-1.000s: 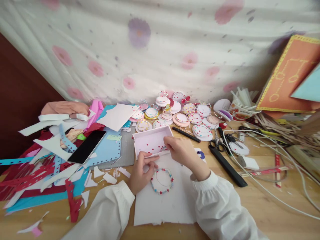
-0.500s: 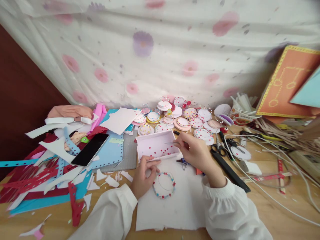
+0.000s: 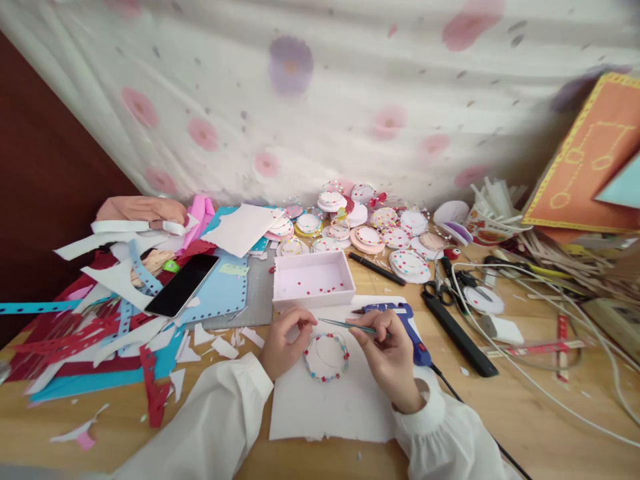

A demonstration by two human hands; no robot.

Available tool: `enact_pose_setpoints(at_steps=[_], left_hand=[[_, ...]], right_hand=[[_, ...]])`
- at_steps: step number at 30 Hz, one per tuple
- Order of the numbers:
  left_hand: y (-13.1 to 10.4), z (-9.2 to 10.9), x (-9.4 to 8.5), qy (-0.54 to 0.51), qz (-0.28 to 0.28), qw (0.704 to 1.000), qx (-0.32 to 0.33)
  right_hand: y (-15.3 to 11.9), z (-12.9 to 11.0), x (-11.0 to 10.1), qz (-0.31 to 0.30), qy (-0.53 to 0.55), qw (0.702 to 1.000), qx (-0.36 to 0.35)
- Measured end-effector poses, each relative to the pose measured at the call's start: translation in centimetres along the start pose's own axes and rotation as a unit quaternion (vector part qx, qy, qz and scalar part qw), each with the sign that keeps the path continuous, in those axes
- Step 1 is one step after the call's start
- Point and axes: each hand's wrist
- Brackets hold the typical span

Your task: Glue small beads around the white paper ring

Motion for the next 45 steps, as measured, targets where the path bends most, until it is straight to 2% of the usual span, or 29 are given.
enact_pose_setpoints(at_steps=[10, 21, 45], left_hand=[[0.11, 0.40, -0.14, 0.003, -0.045, 0.999, 0.002], [0.16, 0.70, -0.30, -0.013, -0.039, 0.999, -0.012], [0.26, 0.74, -0.23, -0.003, -0.054, 0.998, -0.018]], right_hand=[[-0.32, 0.56, 0.57, -0.018, -0.028, 0.999, 0.041], [-0.32, 0.63, 0.52, -0.016, -0.031, 0.997, 0.062], [-0.38, 0.41, 0.26, -0.011, -0.066, 0.997, 0.041]])
Point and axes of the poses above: each hand's wrist, its own y-axis towards the middle knuckle, its own x-axis out of the palm, z = x × y, and after that the axes turned 8 degrees about y, right-handed
